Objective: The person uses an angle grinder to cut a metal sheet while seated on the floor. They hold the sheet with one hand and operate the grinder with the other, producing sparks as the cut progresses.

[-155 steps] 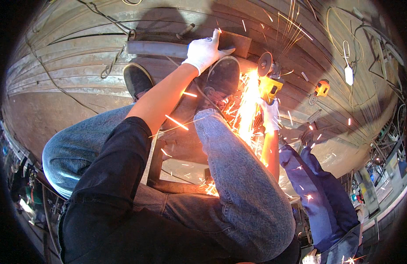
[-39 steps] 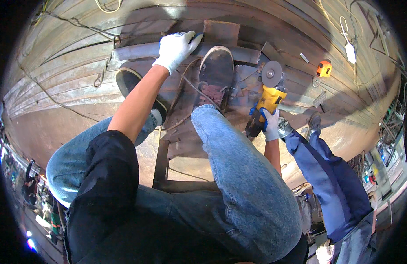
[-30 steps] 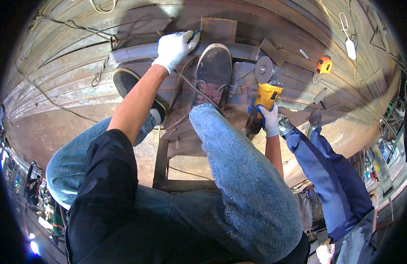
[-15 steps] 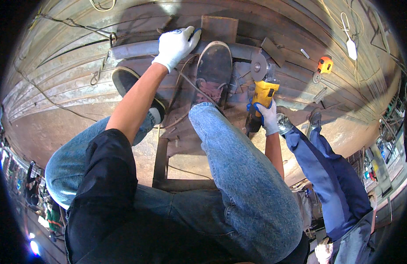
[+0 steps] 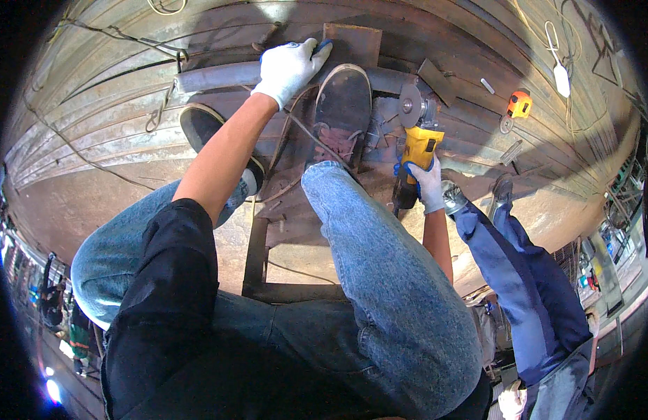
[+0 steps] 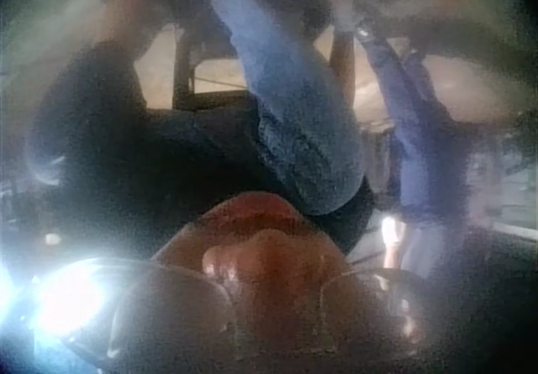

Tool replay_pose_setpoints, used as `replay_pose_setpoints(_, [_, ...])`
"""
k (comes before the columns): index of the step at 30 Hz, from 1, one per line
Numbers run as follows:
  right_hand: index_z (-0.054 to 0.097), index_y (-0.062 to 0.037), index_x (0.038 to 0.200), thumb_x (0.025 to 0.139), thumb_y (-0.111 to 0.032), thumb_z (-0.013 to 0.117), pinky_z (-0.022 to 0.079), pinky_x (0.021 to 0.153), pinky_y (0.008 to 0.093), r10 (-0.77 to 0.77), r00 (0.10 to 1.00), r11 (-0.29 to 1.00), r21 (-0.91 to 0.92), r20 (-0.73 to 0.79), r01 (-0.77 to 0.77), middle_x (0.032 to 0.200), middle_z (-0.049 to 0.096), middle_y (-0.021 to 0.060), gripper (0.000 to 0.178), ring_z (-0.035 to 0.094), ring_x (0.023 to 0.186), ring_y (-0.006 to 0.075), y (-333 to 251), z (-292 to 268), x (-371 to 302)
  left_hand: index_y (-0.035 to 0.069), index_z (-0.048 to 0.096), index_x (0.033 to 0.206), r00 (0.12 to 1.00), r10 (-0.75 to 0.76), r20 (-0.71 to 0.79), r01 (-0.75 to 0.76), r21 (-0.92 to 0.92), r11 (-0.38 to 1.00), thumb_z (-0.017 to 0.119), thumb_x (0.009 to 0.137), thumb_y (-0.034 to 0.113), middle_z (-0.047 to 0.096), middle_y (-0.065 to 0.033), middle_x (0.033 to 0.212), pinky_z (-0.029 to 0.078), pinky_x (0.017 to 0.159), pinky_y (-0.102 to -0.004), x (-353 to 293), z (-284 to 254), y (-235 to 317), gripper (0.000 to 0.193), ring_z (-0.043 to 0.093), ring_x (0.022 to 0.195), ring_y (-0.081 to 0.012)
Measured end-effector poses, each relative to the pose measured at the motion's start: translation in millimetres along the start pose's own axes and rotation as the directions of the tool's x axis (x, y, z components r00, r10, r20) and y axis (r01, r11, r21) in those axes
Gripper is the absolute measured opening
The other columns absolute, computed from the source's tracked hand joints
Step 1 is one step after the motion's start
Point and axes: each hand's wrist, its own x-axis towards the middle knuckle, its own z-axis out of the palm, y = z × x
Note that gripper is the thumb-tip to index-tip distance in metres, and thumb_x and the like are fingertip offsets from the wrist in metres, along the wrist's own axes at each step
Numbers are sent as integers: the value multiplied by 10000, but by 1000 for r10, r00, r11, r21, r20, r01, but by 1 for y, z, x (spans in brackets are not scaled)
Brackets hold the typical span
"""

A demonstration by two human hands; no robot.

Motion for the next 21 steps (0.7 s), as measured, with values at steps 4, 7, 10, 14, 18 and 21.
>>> replay_pose_setpoints(4, [578, -10, 1265, 817, -9, 761, 627, 814, 381, 49, 999, 999, 20, -22, -49, 1057, 714, 109, 484, 732, 887, 227, -2, 1, 1, 120, 740, 917, 999, 19, -31, -19, 1, 1000, 631, 970, 445, 692, -153, 672, 548, 561, -466, 0, -1, 0, 347, 691, 617, -355])
replay_pose_setpoints(7, [578, -8, 1261, 814, -4, 760, 625, 816, 381, 0, 1000, 1000, 14, -9, 1, 1048, 715, 111, 483, 734, 874, 231, -3, 1, 1, 120, 738, 908, 999, 31, -44, -31, 4, 1000, 625, 972, 448, 688, -152, 663, 547, 560, -465, 0, -2, 0, 353, 691, 619, -356])
replay_pose_setpoints(10, [575, -6, 1263, 815, 4, 751, 623, 816, 381, 30, 999, 999, 17, -11, -30, 1039, 715, 114, 482, 735, 863, 235, -3, 1, 2, 123, 739, 902, 999, 22, -28, -22, 3, 1000, 625, 971, 448, 686, -151, 659, 547, 560, -464, 0, -2, 1, 351, 690, 618, -356])
replay_pose_setpoints(14, [563, 0, 1276, 827, -10, 740, 622, 816, 391, 25, 1000, 999, -24, -11, -26, 1046, 712, 122, 483, 735, 868, 245, -4, 0, 0, 133, 742, 896, 1000, -22, 10, 22, 2, 1000, 630, 968, 448, 682, -150, 652, 547, 558, -462, 1, 0, 2, 342, 687, 612, -354])
replay_pose_setpoints(18, [546, 8, 1296, 849, -54, 730, 624, 824, 411, 17, 1000, 999, -44, 21, -16, 1061, 705, 132, 487, 732, 893, 265, -6, 1, 0, 136, 748, 901, 999, 4, -33, -4, -4, 1000, 636, 964, 446, 685, -154, 663, 548, 555, -457, 0, 0, 2, 336, 689, 616, -348])
replay_pose_setpoints(21, [564, -5, 1277, 832, -30, 747, 616, 819, 387, 27, 1000, 1000, 0, 13, -27, 1053, 710, 113, 482, 731, 886, 240, -5, 1, 0, 135, 752, 901, 999, 16, -28, -16, 0, 1000, 640, 961, 445, 685, -154, 662, 548, 552, -453, 0, -1, 1, 335, 691, 615, -345])
